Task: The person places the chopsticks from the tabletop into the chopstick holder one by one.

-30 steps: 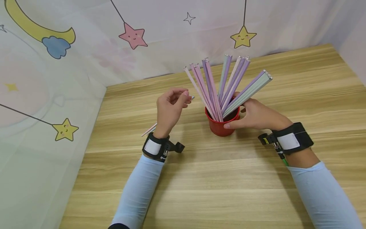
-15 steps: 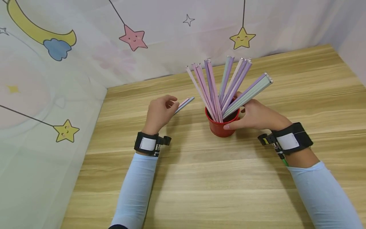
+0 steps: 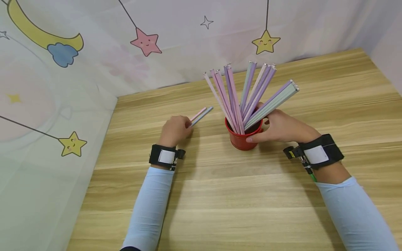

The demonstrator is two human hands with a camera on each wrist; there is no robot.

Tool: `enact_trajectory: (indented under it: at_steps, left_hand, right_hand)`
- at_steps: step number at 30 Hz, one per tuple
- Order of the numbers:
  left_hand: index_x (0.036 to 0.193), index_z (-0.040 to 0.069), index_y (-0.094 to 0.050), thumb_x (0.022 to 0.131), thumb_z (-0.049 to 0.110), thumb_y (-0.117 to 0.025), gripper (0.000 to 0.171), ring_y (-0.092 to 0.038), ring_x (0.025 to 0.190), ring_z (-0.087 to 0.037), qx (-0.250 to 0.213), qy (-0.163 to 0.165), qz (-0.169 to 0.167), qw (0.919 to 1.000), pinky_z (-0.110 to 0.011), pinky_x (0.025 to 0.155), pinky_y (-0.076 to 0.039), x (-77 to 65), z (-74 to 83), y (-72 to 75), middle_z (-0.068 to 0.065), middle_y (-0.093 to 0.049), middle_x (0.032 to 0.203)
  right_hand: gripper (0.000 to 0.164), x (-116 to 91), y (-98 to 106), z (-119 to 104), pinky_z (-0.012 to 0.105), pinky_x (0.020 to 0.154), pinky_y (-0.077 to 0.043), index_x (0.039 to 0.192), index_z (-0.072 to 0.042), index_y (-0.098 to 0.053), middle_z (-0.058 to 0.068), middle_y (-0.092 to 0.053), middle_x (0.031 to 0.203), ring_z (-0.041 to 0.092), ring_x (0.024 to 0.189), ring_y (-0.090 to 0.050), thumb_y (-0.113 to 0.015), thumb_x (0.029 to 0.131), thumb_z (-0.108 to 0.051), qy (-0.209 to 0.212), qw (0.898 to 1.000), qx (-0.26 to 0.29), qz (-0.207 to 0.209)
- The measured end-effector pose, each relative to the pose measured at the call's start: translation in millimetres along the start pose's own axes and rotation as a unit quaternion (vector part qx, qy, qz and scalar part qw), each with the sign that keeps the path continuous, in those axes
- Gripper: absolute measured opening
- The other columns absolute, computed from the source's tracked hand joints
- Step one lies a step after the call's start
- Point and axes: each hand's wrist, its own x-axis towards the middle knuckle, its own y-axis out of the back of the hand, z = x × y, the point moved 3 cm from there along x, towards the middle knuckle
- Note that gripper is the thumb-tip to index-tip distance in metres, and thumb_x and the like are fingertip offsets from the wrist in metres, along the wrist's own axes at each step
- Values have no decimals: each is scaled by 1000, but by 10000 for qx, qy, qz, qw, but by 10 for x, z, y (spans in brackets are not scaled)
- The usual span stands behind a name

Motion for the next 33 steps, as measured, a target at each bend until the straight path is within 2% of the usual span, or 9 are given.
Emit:
enact_trajectory:
  at_steps: [3,6,13,17,20,23,26,29,33]
  left_hand:
    - [107,9,-76,95,18,-71,16,-62,70,-22,12,-42,-115,9999,-36,59,-53,18,-1,-39,-6,-70,92]
    - [104,7,-76,93,10,-71,13,-63,72,-23,-102,-200,-221,9995,-36,63,-54,23,16,-63,-7,-71,92]
    - [100,5,-76,89,7,-72,12,-62,68,-19,-456,-578,-478,9961,-30,59,-52,-1,79,-61,-5,-69,88]
    - [103,5,-73,89,10,-72,15,-64,73,-17,-968,-832,-345,9912,-28,61,-53,-30,126,23,-4,-69,88]
    - [102,5,-70,88,11,-71,15,-65,75,-16,-1587,-1043,-50,9818,-29,63,-54,-78,170,163,-3,-70,87]
    - [99,6,-68,86,8,-70,13,-66,73,-13,-2360,-1282,459,9622,-28,64,-55,-142,210,324,-2,-69,84]
    - [98,4,-67,86,6,-69,12,-66,73,-11,-3034,-1496,1170,9337,-27,67,-56,-203,234,462,-2,-69,83]
    - [99,2,-66,87,4,-70,13,-67,74,-13,-3631,-1644,1885,8975,-28,69,-57,-259,247,568,-5,-69,84]
    - [99,-2,-65,87,2,-70,13,-69,78,-17,-4497,-1825,2524,8371,-31,70,-60,-338,262,679,-12,-71,87]
  right_hand:
    - [80,2,0,2,20,90,-46,145,-12,-47,1,-55,136,14,113,-54,-89,78,-14,2,10000,9,-15]
    - [80,0,0,4,20,90,-46,146,-13,-46,1,-55,136,15,114,-54,-89,78,-14,-37,10000,33,-27]
    - [82,4,-6,2,20,90,-47,147,-12,-45,2,-54,137,16,114,-55,-89,78,-16,-144,9999,33,-29]
    - [86,14,-9,-4,20,90,-48,148,-12,-43,3,-53,138,16,115,-54,-90,77,-17,-217,9998,16,5]
    - [88,17,-8,-14,21,91,-48,149,-12,-41,3,-53,138,17,116,-54,-91,76,-16,-221,9997,60,28]
    - [88,17,-3,-25,22,91,-48,149,-12,-41,3,-53,138,17,116,-54,-91,76,-15,-218,9997,90,33]
    - [89,13,1,-27,23,92,-47,150,-13,-41,3,-53,139,16,117,-53,-91,76,-16,-216,9997,68,35]
    - [89,16,2,-23,24,92,-48,150,-14,-41,3,-54,138,16,117,-53,-91,76,-15,-192,9998,71,42]
    - [92,25,-2,-27,20,93,-46,151,-14,-39,3,-52,140,18,120,-52,-91,75,-15,-162,9998,95,46]
